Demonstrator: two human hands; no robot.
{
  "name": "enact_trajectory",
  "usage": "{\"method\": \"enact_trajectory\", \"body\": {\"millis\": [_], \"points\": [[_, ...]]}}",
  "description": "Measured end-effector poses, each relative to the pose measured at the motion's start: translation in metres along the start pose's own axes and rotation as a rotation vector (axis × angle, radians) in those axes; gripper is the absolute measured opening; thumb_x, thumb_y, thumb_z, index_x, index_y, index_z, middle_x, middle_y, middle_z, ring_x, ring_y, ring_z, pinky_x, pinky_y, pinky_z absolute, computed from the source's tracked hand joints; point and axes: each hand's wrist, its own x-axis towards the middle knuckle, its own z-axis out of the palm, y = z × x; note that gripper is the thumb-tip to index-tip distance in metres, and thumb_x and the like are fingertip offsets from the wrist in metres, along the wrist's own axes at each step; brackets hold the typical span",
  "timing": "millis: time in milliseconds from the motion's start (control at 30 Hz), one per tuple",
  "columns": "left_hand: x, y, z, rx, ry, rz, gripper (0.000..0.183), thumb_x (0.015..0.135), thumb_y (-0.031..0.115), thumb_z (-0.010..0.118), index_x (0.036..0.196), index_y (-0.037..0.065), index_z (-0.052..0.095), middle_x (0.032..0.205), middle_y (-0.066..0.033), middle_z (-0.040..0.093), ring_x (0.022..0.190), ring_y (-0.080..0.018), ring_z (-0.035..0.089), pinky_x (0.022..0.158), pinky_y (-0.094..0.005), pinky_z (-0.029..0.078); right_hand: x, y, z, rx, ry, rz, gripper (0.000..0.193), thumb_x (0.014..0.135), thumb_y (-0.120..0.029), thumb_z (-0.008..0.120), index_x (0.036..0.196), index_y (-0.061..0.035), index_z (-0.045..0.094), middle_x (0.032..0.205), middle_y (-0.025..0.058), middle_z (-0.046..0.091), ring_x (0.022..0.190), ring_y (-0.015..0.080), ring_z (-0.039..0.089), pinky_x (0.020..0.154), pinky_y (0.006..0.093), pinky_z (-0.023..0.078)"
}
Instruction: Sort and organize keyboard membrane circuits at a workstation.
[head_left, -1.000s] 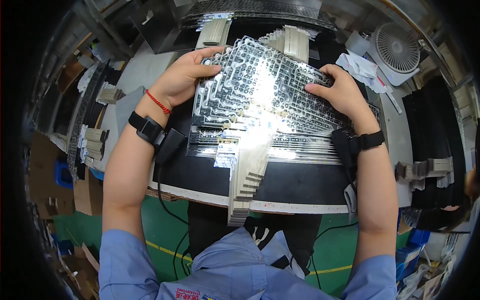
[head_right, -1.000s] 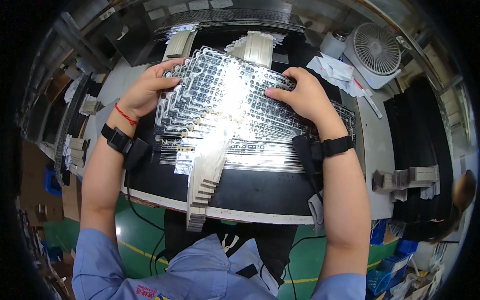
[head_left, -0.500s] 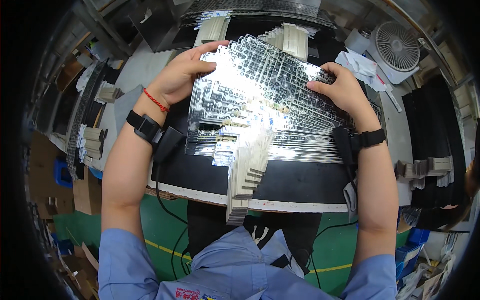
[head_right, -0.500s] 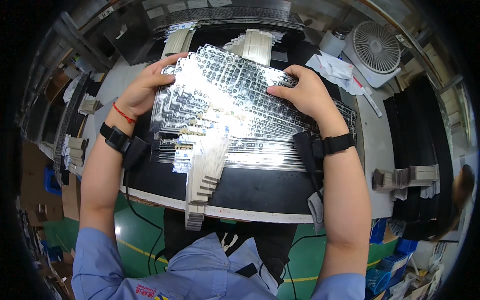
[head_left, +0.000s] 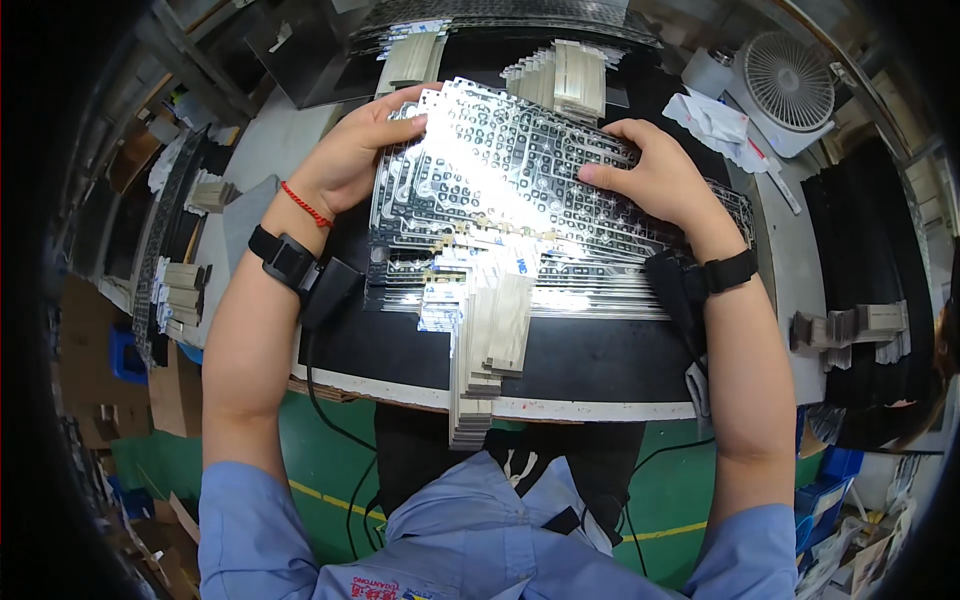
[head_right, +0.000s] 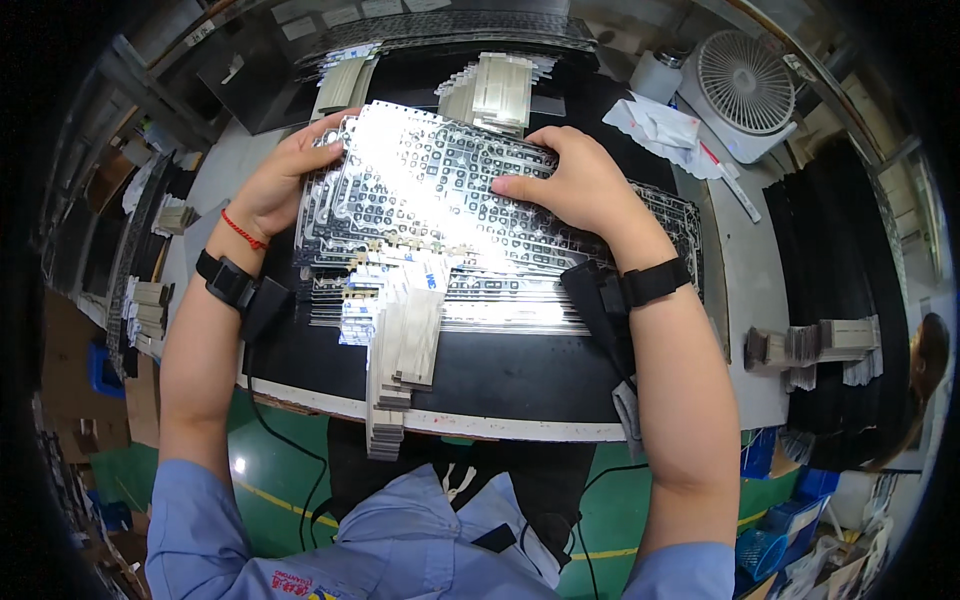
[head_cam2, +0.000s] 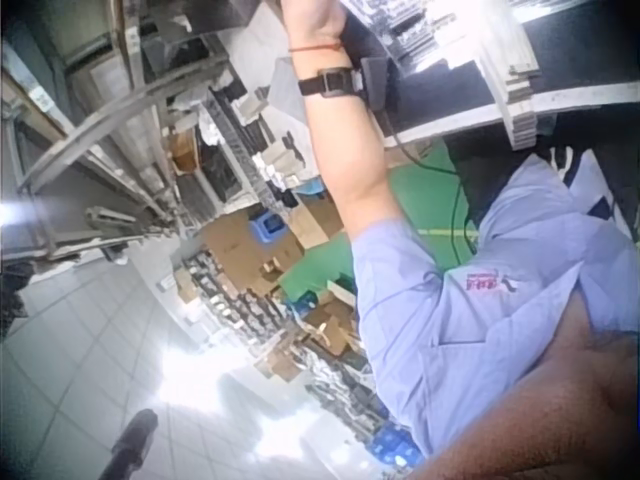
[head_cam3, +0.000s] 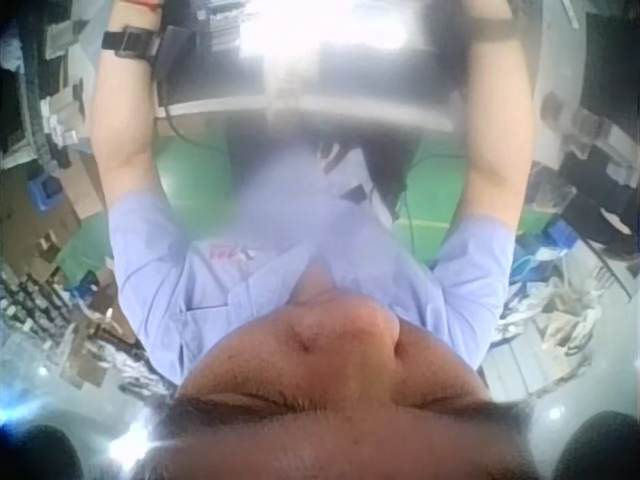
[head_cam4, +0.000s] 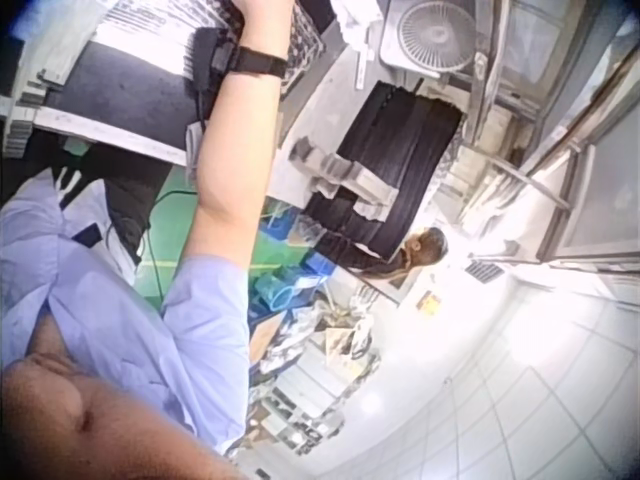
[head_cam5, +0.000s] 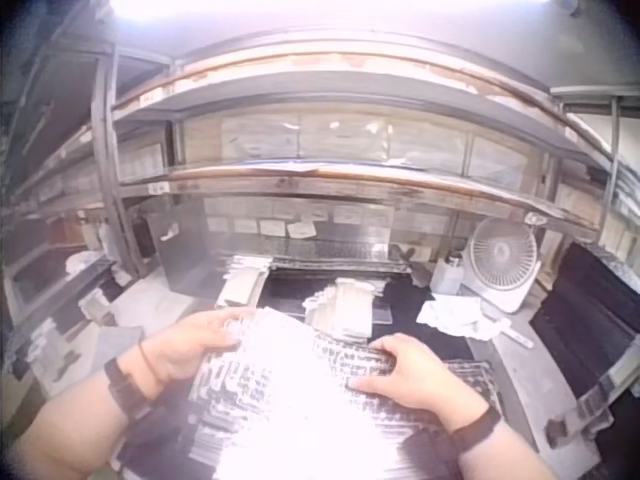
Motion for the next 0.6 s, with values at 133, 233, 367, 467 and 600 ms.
{"method": "enact_trajectory", "body": {"millis": [133, 233, 367, 467, 600], "points": [[-0.001, 0.000, -0.008, -0.041, -0.114, 0.023, 0.060, 0.095, 0.001, 0.059, 0.151, -0.004, 0.039, 0.141, -0.0160, 0.058, 0.117, -0.0178, 0.065, 0.103, -0.0313, 0.052, 0.002, 0.008, -0.001, 0.069, -0.014, 0.035, 0.068, 0.069, -0.043, 0.091, 0.112, 0.0037, 0.068, 0.102, 0.0168, 0.069, 0.090, 0.0260, 0.068, 0.081, 0.0351, 0.053], [-0.005, 0.001, -0.005, -0.060, -0.078, 0.014, 0.054, 0.094, -0.005, 0.057, 0.147, -0.003, 0.044, 0.128, -0.0128, 0.066, 0.110, -0.0165, 0.068, 0.097, -0.0309, 0.056, 0.002, 0.003, -0.001, 0.094, -0.010, -0.004, 0.067, 0.067, -0.042, 0.092, 0.109, 0.0034, 0.068, 0.097, 0.0148, 0.069, 0.085, 0.0235, 0.067, 0.078, 0.0344, 0.053], [-0.003, 0.000, 0.001, 0.026, -0.005, -0.002, 0.051, 0.095, -0.003, 0.060, 0.145, -0.002, 0.048, 0.121, -0.0109, 0.069, 0.102, -0.0141, 0.069, 0.092, -0.0283, 0.058, 0.000, 0.005, -0.006, 0.038, 0.002, 0.038, 0.069, 0.066, -0.042, 0.093, 0.110, 0.0034, 0.067, 0.100, 0.0160, 0.069, 0.087, 0.0247, 0.067, 0.079, 0.0350, 0.053], [-0.002, 0.001, 0.009, 0.100, 0.056, -0.015, 0.049, 0.097, 0.003, 0.063, 0.144, -0.001, 0.050, 0.120, -0.0104, 0.069, 0.101, -0.0128, 0.069, 0.090, -0.0271, 0.058, 0.001, 0.013, -0.009, 0.019, 0.020, 0.063, 0.071, 0.066, -0.043, 0.092, 0.113, 0.0033, 0.068, 0.105, 0.0175, 0.070, 0.093, 0.0261, 0.068, 0.083, 0.0349, 0.053], [-0.001, 0.001, 0.009, 0.122, 0.083, -0.017, 0.049, 0.099, 0.005, 0.062, 0.145, 0.000, 0.049, 0.120, -0.0096, 0.068, 0.102, -0.0118, 0.068, 0.090, -0.0270, 0.058, 0.001, 0.012, -0.010, 0.029, 0.024, 0.063, 0.074, 0.067, -0.045, 0.092, 0.117, 0.0036, 0.067, 0.110, 0.0179, 0.070, 0.097, 0.0276, 0.068, 0.086, 0.0353, 0.053]]}}
